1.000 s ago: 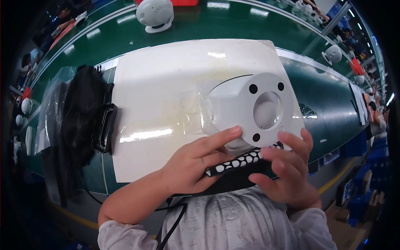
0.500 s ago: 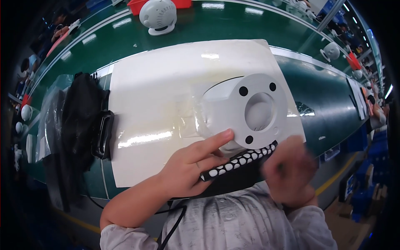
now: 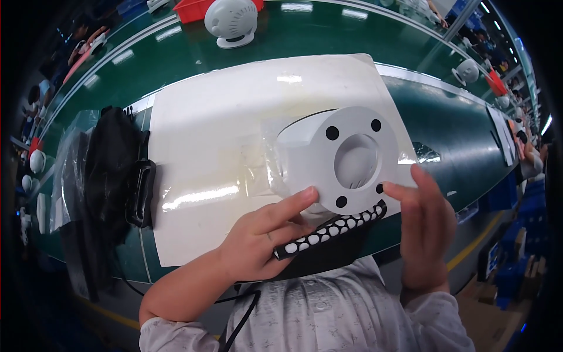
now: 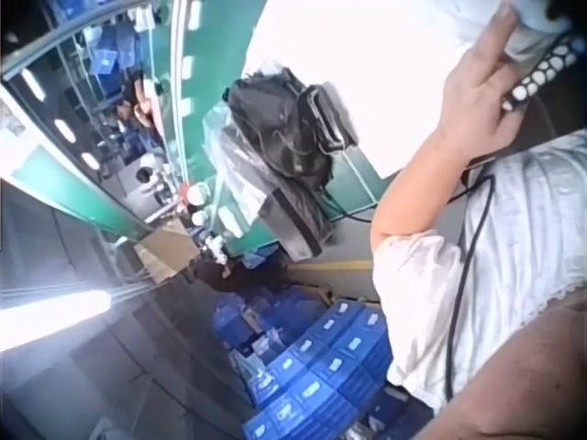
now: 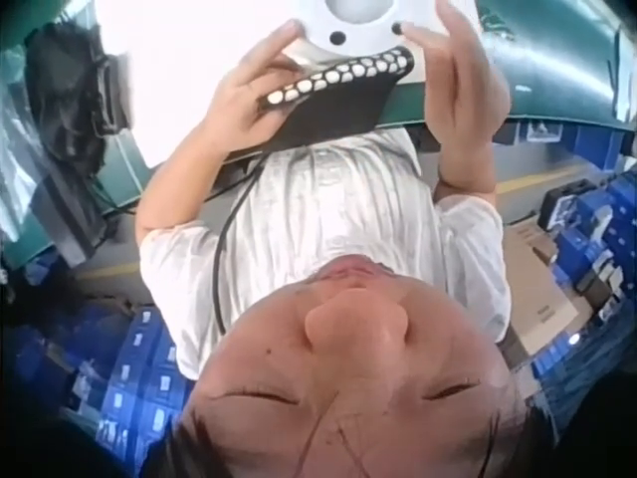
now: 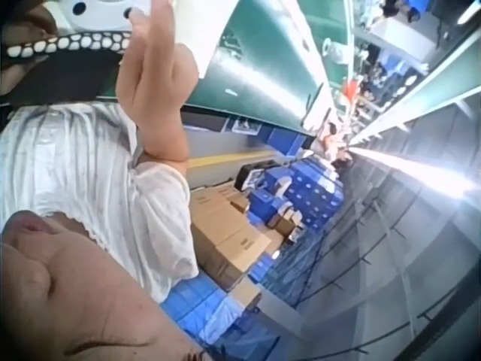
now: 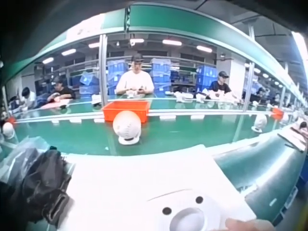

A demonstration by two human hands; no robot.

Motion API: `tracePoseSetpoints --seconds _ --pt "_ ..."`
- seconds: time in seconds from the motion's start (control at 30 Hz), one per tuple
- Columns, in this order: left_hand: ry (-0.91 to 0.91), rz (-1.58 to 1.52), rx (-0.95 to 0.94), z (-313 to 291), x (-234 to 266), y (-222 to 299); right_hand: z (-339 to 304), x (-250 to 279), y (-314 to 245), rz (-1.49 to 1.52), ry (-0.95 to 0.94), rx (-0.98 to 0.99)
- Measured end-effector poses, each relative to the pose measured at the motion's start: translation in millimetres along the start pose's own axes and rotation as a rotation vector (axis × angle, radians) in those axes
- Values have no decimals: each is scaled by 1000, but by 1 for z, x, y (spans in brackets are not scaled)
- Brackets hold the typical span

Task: Assembling black and white plastic components into a circular housing on a factory production line.

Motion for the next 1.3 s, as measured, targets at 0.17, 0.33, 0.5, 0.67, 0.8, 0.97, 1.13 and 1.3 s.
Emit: tracePoseSetpoints --seconds 0.17,0.33,0.5,0.67,0.8,0.97,1.13,1.3 --pt "-106 2 -56 3 -3 4 1 0 -12 -150 -166 132" --pt "18 -5 -34 12 0 9 -3 14 58 440 207 -455" --pt "10 -18 -31 18 10 22 -1 -36 51 839 -222 -1011" --pt "-49 -44 21 28 32 36 59 -17 61 789 -16 -943" --pt "-69 -77 112 25 50 32 123 -40 89 407 166 -680" --pt "-27 -193 284 26 87 28 176 -106 110 -651 180 92" --pt "12 -303 414 28 99 35 205 -146 131 -587 -2 -132" --pt "-31 -329 372 28 113 24 217 -215 146 -492 -302 -150"
Point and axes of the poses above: each hand's wrist, its own z-axis towards the middle knuckle, its own x-axis out of the back of the hand, y = z × x, the point moved 8 cm from there along z, towards the middle knuckle, and after that the axes turned 10 degrees about y, right-handed, at the moved point
